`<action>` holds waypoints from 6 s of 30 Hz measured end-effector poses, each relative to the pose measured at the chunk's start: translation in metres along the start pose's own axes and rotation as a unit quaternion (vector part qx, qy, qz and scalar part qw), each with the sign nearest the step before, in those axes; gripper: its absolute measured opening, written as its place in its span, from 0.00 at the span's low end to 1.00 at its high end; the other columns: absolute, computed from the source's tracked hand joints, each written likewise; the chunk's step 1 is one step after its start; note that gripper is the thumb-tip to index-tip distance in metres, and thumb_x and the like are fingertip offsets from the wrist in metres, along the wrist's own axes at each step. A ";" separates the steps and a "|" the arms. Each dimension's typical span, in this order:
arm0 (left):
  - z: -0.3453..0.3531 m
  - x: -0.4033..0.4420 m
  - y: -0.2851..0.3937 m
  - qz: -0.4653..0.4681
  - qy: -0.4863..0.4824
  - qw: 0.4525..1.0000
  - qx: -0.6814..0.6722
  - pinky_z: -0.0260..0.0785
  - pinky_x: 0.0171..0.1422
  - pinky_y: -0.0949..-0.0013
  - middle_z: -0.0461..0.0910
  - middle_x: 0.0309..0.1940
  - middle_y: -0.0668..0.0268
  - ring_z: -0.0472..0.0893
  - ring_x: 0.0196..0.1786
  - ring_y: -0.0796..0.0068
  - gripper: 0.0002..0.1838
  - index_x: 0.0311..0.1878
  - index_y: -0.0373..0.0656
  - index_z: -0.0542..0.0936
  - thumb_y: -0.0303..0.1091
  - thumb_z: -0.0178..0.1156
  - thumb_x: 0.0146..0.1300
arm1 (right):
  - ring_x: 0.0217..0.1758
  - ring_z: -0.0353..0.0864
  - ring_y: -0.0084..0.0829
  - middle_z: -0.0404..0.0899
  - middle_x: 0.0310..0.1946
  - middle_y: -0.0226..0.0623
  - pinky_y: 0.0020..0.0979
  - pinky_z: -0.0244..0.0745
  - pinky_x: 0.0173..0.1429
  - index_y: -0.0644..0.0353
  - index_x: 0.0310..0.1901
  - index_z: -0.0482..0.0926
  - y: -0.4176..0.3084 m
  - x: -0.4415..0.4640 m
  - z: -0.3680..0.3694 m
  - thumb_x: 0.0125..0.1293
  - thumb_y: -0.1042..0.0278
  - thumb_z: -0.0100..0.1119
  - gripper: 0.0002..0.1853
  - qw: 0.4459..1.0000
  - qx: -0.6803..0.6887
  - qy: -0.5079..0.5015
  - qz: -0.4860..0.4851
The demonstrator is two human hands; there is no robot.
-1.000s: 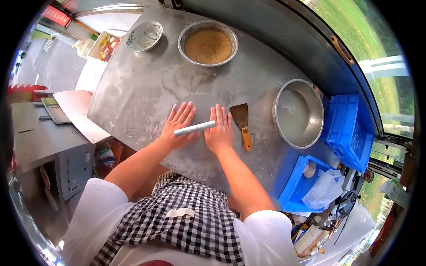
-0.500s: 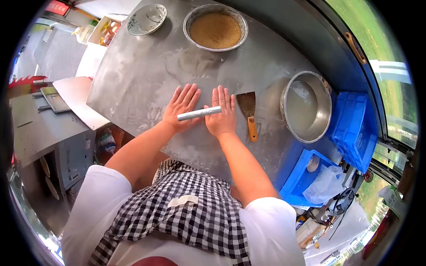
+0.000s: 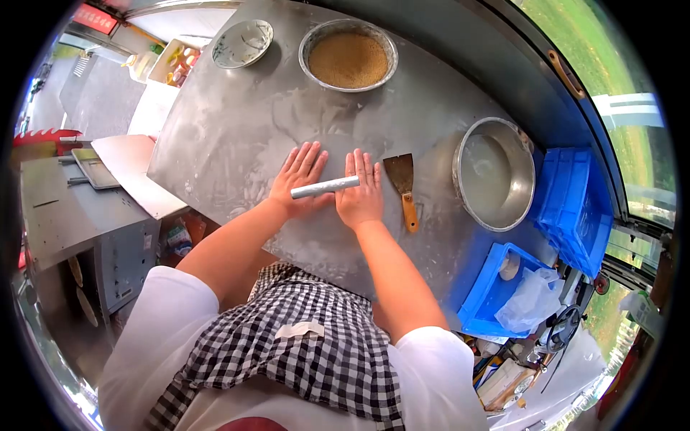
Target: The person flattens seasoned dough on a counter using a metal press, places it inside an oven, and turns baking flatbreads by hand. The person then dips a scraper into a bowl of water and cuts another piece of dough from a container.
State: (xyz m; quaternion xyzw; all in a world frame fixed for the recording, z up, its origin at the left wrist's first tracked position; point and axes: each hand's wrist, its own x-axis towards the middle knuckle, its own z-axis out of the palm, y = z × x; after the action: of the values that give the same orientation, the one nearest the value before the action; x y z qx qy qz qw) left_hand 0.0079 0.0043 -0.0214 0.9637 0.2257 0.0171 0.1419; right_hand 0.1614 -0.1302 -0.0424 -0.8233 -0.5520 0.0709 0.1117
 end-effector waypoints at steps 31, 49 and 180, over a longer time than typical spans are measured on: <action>0.006 -0.036 0.012 -0.007 -0.016 0.998 0.063 0.34 0.91 0.42 0.51 0.88 0.61 0.47 0.90 0.60 0.48 0.86 0.48 0.58 0.70 0.49 0.74 | 0.90 0.47 0.50 0.52 0.86 0.51 0.55 0.39 0.91 0.65 0.82 0.58 -0.011 -0.041 0.006 0.78 0.47 0.55 0.41 1.000 0.000 0.014 0.008; 0.008 -0.033 0.010 -0.021 -0.035 0.998 0.053 0.32 0.92 0.44 0.48 0.89 0.62 0.44 0.91 0.60 0.49 0.87 0.49 0.55 0.70 0.51 0.73 | 0.91 0.43 0.44 0.49 0.87 0.47 0.50 0.35 0.92 0.63 0.84 0.55 -0.007 -0.015 -0.001 0.80 0.43 0.51 0.42 1.000 0.005 0.009 0.024; 0.012 -0.150 -0.001 -0.341 0.104 0.254 -0.899 0.76 0.64 0.63 0.80 0.61 0.66 0.80 0.58 0.69 0.24 0.75 0.46 0.72 0.47 0.49 0.85 | 0.39 0.87 0.61 0.87 0.34 0.54 0.54 0.80 0.43 0.65 0.52 0.80 -0.193 -0.052 -0.114 0.73 0.60 0.66 0.16 0.887 0.301 -0.327 -0.127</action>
State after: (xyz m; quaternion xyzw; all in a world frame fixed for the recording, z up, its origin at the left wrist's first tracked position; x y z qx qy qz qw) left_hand -0.1257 -0.0644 -0.0285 0.0385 0.3853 0.2595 0.8847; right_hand -0.0031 -0.1202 0.1179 -0.6027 -0.6095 0.4842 0.1755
